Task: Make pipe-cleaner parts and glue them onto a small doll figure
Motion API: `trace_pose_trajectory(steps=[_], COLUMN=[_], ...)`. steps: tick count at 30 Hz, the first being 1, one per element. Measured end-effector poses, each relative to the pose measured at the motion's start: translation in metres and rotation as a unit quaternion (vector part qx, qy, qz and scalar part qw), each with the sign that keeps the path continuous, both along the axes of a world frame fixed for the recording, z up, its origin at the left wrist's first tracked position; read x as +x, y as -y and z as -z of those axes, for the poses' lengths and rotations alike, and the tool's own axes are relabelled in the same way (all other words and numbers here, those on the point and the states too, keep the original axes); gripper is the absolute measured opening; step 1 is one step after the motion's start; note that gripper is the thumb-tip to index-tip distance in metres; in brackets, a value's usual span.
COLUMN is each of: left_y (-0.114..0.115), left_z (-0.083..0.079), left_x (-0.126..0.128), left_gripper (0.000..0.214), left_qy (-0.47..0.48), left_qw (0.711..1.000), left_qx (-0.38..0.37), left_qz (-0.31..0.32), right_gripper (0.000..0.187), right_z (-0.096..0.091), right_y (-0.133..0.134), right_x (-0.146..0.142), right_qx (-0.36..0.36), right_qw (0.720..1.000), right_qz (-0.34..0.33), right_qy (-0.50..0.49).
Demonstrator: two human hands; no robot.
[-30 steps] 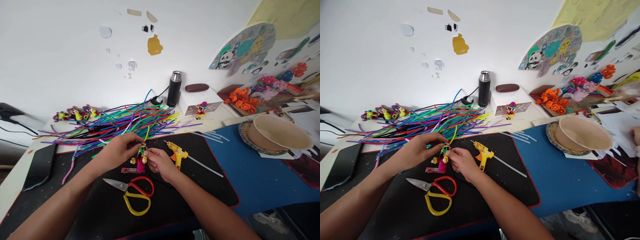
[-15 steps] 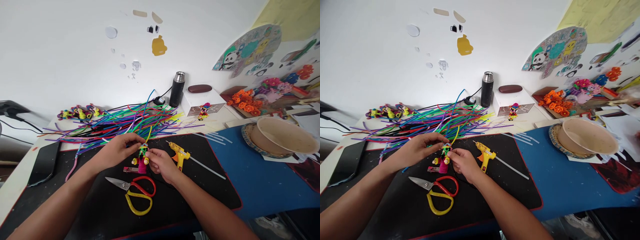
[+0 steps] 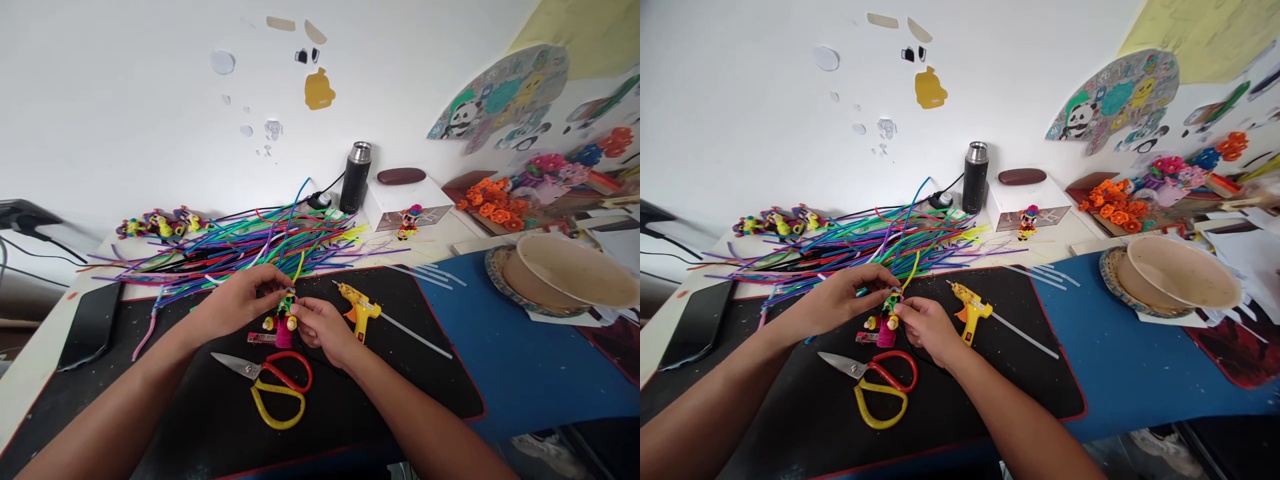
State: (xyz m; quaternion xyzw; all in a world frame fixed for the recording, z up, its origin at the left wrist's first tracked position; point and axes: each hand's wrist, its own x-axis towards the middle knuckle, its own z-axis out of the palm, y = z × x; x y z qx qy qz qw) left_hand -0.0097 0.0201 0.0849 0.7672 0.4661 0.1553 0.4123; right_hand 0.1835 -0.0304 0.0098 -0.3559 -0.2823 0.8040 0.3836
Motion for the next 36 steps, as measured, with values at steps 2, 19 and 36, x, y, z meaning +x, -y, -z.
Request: trace_pose_trajectory(steps=[2, 19, 36], left_y=[0.000, 0.004, 0.017], left_z=[0.000, 0.004, 0.010], left_x=[0.001, -0.011, -0.016], left_gripper=[0.029, 0.048, 0.039], left_qy=[-0.003, 0.141, 0.234], left_qw=[1.000, 0.983, 0.960], left_qx=[0.003, -0.069, -0.121], left_qz=[-0.001, -0.097, -0.097], right_gripper=[0.044, 0.041, 0.043], right_z=[0.000, -0.008, 0.000], right_y=[0.000, 0.001, 0.004], right_x=[0.000, 0.008, 0.007], right_qx=[0.001, 0.016, 0.014], right_qw=[1.000, 0.999, 0.998], right_qz=[-0.001, -0.005, -0.013], right_qy=[0.001, -0.043, -0.064])
